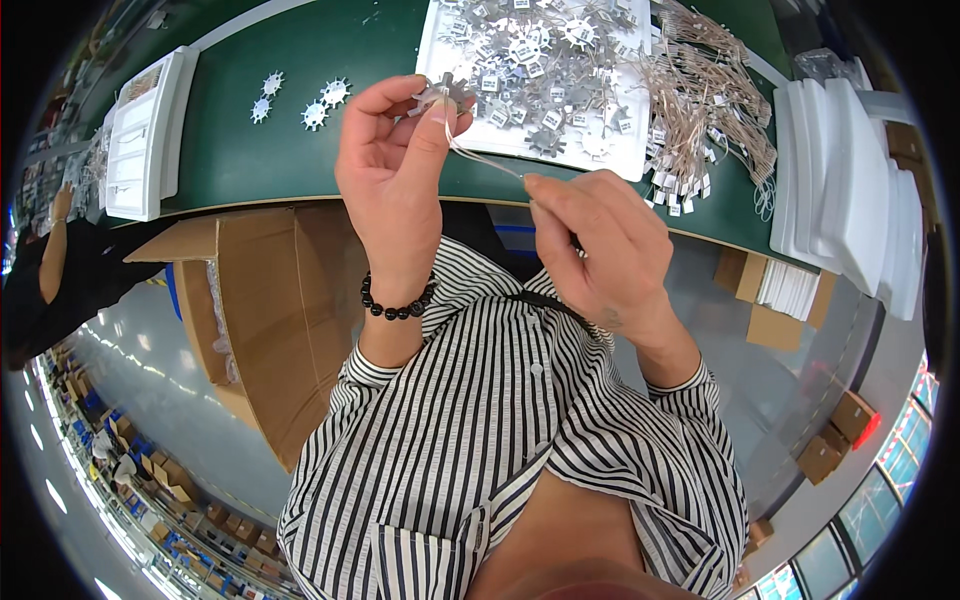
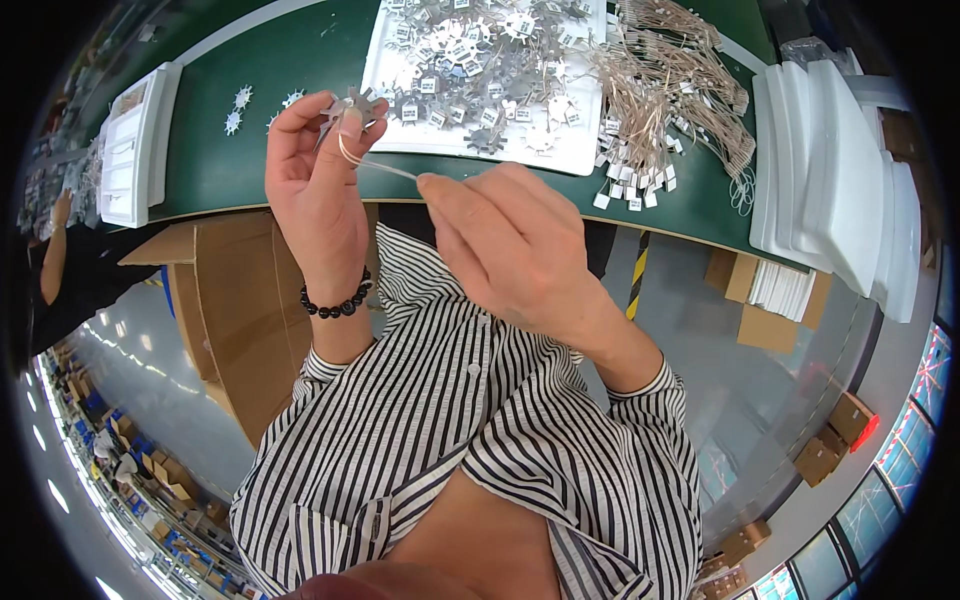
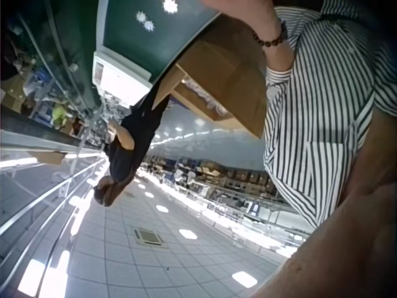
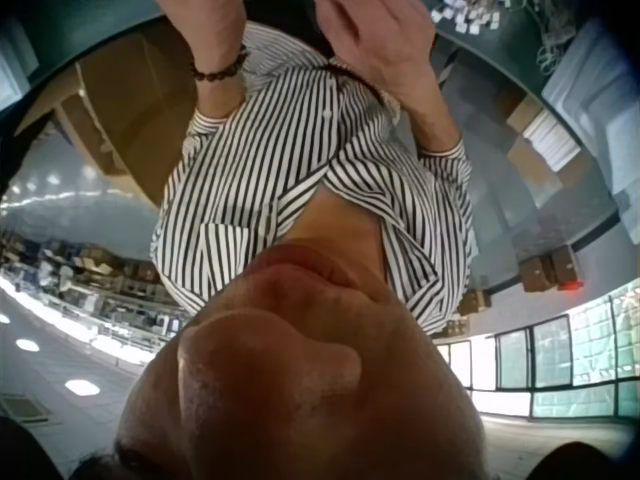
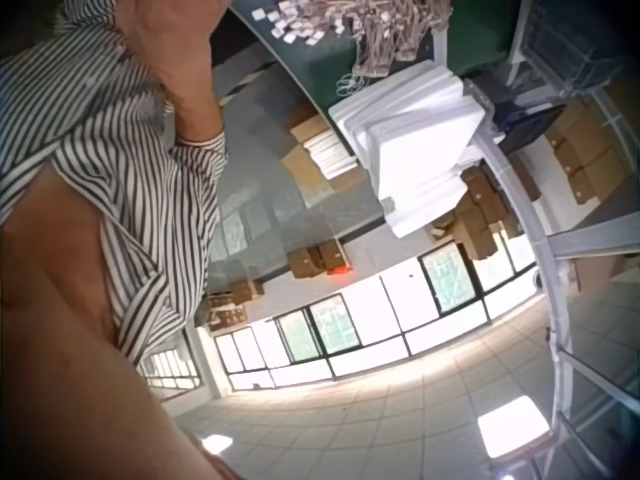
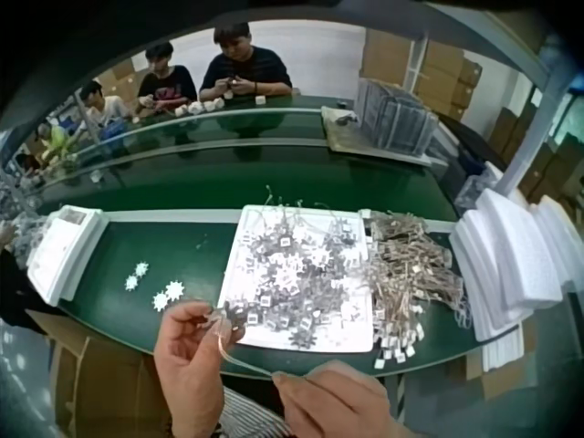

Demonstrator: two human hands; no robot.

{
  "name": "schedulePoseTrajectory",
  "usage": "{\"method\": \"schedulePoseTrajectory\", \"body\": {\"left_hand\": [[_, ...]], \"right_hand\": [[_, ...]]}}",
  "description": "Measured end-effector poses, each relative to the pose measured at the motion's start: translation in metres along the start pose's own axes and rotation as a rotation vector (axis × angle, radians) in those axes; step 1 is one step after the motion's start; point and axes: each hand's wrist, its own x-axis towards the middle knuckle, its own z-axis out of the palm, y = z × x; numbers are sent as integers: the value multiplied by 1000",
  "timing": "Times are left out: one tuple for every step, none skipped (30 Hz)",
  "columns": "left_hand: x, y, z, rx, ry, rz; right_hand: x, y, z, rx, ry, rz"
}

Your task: The recorder is manually assembling star-shaped LED light strings by attaching the star covers to the LEDs and organizing them on a foam board.

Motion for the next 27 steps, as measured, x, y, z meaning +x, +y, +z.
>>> {"method": "schedulePoseTrajectory", "body": {"left_hand": [[0,-1,-1,-41,-1,-17],[0,-2,-2,-81,-2,-35],[1,-2,-3,-122,-3,-53],[1,-2,-4,-121,-1,-52],[1,-1,-5,-116,-2,-53],[1,-1,-5,-112,-2,-54],[1,-1,-6,-108,-3,-56],[1,-1,-7,-103,-4,-58],[1,-1,-7,-104,-4,-60],[1,-1,-7,-75,0,-53],[0,-2,-7,-45,5,-46],[0,-2,-7,-16,9,-39],[-1,-3,-7,15,15,-33],[-1,-3,-7,15,15,-36],[-1,-2,-7,49,11,-36],[-2,-2,-6,84,8,-37],[-2,-2,-6,119,5,-37],[-3,-1,-6,153,1,-38],[-3,-2,-6,154,2,-39],[-3,-2,-5,134,6,-38],[-3,-2,-5,115,10,-37],[-2,-3,-5,95,14,-37],[-2,-3,-5,76,18,-35],[-1,-3,-6,75,20,-37],[-1,-3,-7,24,16,-54],[1,-4,-9,-26,13,-71],[1,-4,-11,-77,10,-88]], "right_hand": [[0,0,-2,-3,7,19],[0,1,-3,-7,14,38],[0,1,-5,-11,21,57],[0,2,-6,-9,20,56],[-1,2,-7,-25,23,64],[-1,3,-9,-42,26,73],[-2,3,-10,-59,29,82],[-2,4,-11,-77,32,91],[-2,4,-12,-78,31,93],[-1,4,-14,-82,40,97],[0,4,-15,-87,49,103],[1,4,-16,-91,58,108],[1,4,-17,-94,66,114],[3,4,-18,-95,65,116],[5,5,-18,-92,64,103],[7,6,-18,-88,63,89],[9,6,-17,-85,62,76],[9,7,-17,-81,60,63],[9,8,-16,-80,59,63],[9,9,-14,-95,45,60],[9,9,-12,-110,30,58],[8,10,-11,-125,15,54],[8,10,-10,-140,0,51],[9,10,-11,-139,-2,51],[9,10,-12,-136,0,72],[10,9,-13,-132,2,94],[11,9,-15,-129,4,114]]}}
